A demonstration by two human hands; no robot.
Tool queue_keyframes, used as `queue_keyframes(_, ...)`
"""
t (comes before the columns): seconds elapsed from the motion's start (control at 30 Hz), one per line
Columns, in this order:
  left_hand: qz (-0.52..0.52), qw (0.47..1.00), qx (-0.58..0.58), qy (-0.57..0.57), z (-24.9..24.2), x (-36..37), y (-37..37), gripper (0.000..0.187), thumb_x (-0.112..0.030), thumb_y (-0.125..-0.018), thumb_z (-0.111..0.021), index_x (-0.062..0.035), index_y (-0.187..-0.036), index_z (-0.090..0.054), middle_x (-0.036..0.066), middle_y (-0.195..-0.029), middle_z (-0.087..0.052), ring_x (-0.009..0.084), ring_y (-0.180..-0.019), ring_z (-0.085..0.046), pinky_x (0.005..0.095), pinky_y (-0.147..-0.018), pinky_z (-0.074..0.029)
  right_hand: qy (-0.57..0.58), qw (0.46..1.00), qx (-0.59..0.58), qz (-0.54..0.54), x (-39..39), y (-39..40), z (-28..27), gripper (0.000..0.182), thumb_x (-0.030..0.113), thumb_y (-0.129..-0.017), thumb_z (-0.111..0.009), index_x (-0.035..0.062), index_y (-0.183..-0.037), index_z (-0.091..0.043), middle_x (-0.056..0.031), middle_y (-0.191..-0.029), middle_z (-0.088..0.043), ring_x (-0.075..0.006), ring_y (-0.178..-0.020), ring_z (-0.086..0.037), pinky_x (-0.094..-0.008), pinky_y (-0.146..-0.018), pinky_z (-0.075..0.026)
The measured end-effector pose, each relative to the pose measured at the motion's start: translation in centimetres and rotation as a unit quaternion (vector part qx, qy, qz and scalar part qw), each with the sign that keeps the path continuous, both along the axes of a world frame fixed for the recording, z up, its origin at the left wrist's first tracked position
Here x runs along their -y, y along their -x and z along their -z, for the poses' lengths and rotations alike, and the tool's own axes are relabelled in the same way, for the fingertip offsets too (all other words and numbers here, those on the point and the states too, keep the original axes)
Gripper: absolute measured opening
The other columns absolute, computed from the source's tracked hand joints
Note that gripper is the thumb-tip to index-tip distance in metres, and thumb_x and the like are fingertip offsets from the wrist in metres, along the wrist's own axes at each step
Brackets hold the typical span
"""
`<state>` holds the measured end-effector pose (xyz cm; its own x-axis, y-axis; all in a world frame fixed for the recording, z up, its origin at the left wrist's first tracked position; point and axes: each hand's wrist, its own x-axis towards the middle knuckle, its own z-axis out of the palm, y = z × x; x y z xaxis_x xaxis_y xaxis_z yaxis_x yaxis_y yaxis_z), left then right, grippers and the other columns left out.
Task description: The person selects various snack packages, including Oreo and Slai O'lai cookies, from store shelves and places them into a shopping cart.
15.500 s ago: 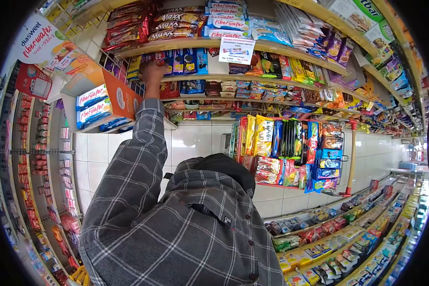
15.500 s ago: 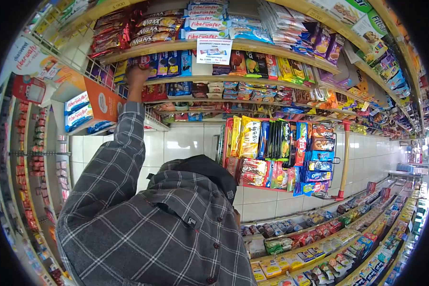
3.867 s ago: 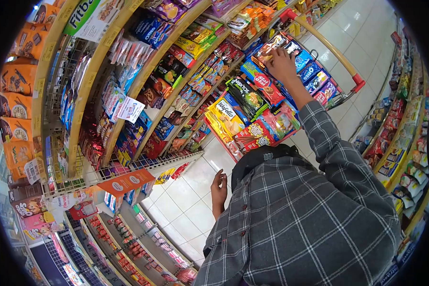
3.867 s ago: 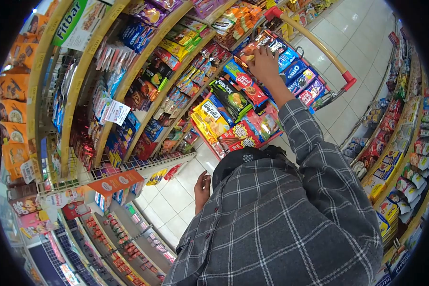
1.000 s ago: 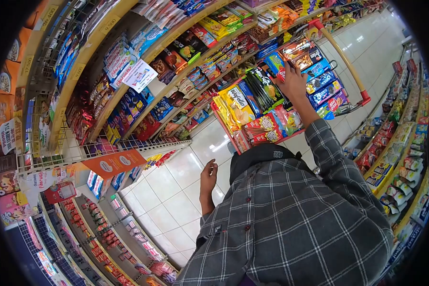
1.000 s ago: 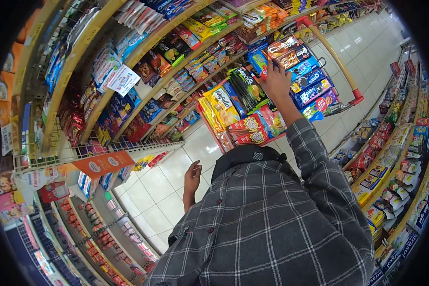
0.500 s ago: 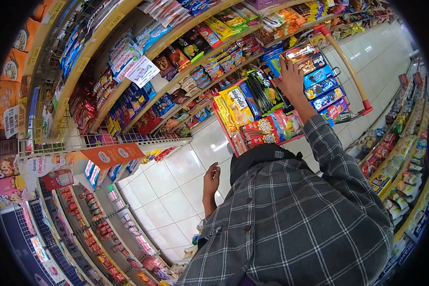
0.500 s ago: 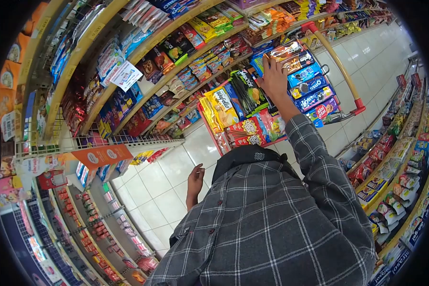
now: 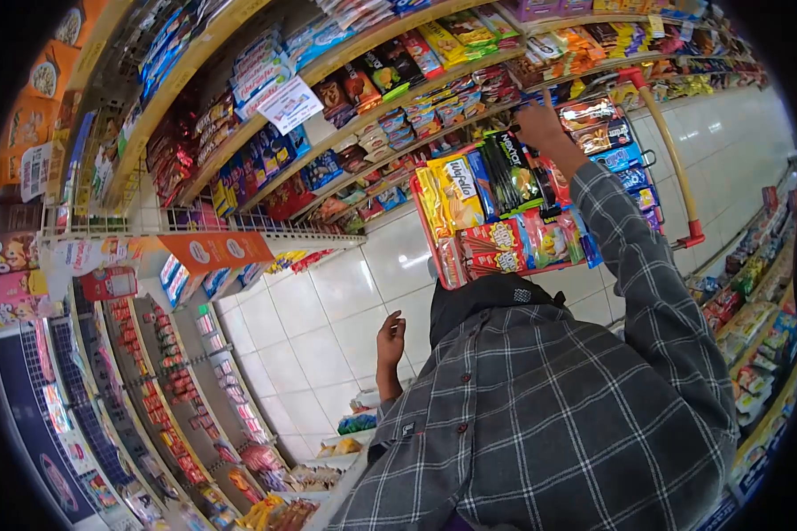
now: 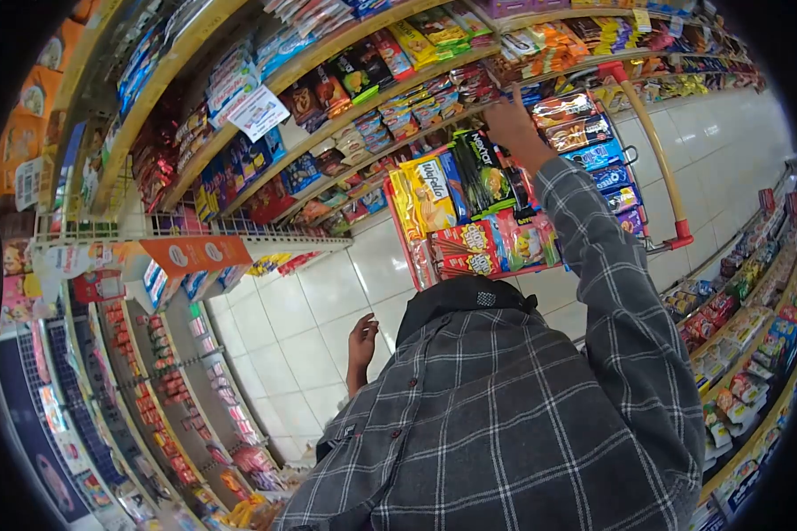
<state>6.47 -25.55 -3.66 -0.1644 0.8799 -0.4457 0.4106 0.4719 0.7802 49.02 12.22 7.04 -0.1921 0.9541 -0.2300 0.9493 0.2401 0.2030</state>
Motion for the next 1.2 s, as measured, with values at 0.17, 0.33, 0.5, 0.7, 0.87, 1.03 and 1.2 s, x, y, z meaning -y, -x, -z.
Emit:
queue_keyframes(0.17,-0.036,0.998,-0.031,0.048,1.3,5.0,1.4,0.035,-0.026,-0.093,-0.059,-0.0064,-0.122,-0.059,0.017,-0.099,-0.068,0.0250,-0.086,-0.066,0.0347,-0.073,-0.052,-0.038,0.999,-0.030,0.005,-0.6,-0.8,1.4,0.028,0.034,-0.081,-0.067,0.0120,-0.099,-0.068,-0.0060,-0.083,-0.068,-0.0251,-0.102,-0.061,-0.0612,-0.113,-0.008)
queue_keyframes(0.33,-0.043,0.998,-0.032,0.042,0.4,5.4,1.2,0.034,-0.024,-0.093,-0.058,-0.0062,-0.121,-0.060,0.017,-0.097,-0.068,0.0259,-0.086,-0.067,0.0351,-0.074,-0.052,-0.120,0.990,-0.065,-0.028,0.6,-0.6,1.2,0.033,0.033,-0.079,-0.071,0.0109,-0.103,-0.067,-0.0064,-0.091,-0.068,-0.0231,-0.106,-0.060,-0.0631,-0.112,-0.006)
queue_keyframes(0.5,-0.004,0.999,-0.032,0.036,0.1,2.7,1.6,0.035,-0.025,-0.093,-0.058,-0.0056,-0.122,-0.059,0.017,-0.097,-0.067,0.0254,-0.087,-0.066,0.0346,-0.076,-0.052,-0.234,0.958,-0.161,-0.036,2.9,-0.5,0.0,0.039,0.022,-0.082,-0.065,0.0106,-0.119,-0.056,-0.0040,-0.118,-0.060,-0.0211,-0.117,-0.053,-0.0638,-0.110,-0.014)
queue_keyframes(0.7,0.054,0.996,-0.009,0.067,1.0,-0.6,4.1,0.036,-0.026,-0.093,-0.058,-0.0055,-0.122,-0.059,0.018,-0.102,-0.067,0.0260,-0.088,-0.066,0.0348,-0.076,-0.052,-0.140,0.873,-0.454,0.107,16.0,4.2,0.8,0.036,0.013,-0.081,-0.063,0.0017,-0.115,-0.057,-0.0203,-0.118,-0.058,-0.0368,-0.114,-0.053,-0.0444,-0.099,-0.040)
queue_keyframes(0.87,0.171,0.984,-0.010,0.046,2.2,-5.5,8.4,0.035,-0.024,-0.093,-0.058,-0.0063,-0.123,-0.058,0.018,-0.100,-0.067,0.0269,-0.088,-0.066,0.0350,-0.075,-0.052,-0.191,0.815,-0.475,0.273,20.8,4.9,3.0,0.041,0.015,-0.080,-0.065,-0.0035,-0.115,-0.057,-0.0227,-0.120,-0.056,-0.0390,-0.112,-0.053,-0.0416,-0.096,-0.043)
queue_keyframes(1.03,0.207,0.978,-0.011,0.020,3.7,-11.2,14.3,0.031,-0.020,-0.091,-0.061,-0.0070,-0.120,-0.061,0.012,-0.090,-0.068,0.0175,-0.076,-0.063,0.0308,-0.069,-0.050,-0.236,0.800,-0.438,0.334,20.3,4.9,3.0,0.043,0.017,-0.079,-0.065,-0.0050,-0.115,-0.057,-0.0229,-0.117,-0.058,-0.0390,-0.106,-0.057,-0.0411,-0.093,-0.045)
queue_keyframes(1.2,0.234,0.970,-0.048,-0.043,5.7,-15.0,18.9,0.030,-0.018,-0.090,-0.061,-0.0073,-0.119,-0.061,0.011,-0.087,-0.068,0.0173,-0.073,-0.064,0.0302,-0.069,-0.051,-0.252,0.823,-0.407,0.307,19.4,6.3,4.1,0.043,0.020,-0.079,-0.066,-0.0050,-0.114,-0.058,-0.0230,-0.115,-0.060,-0.0392,-0.105,-0.058,-0.0425,-0.092,-0.045)
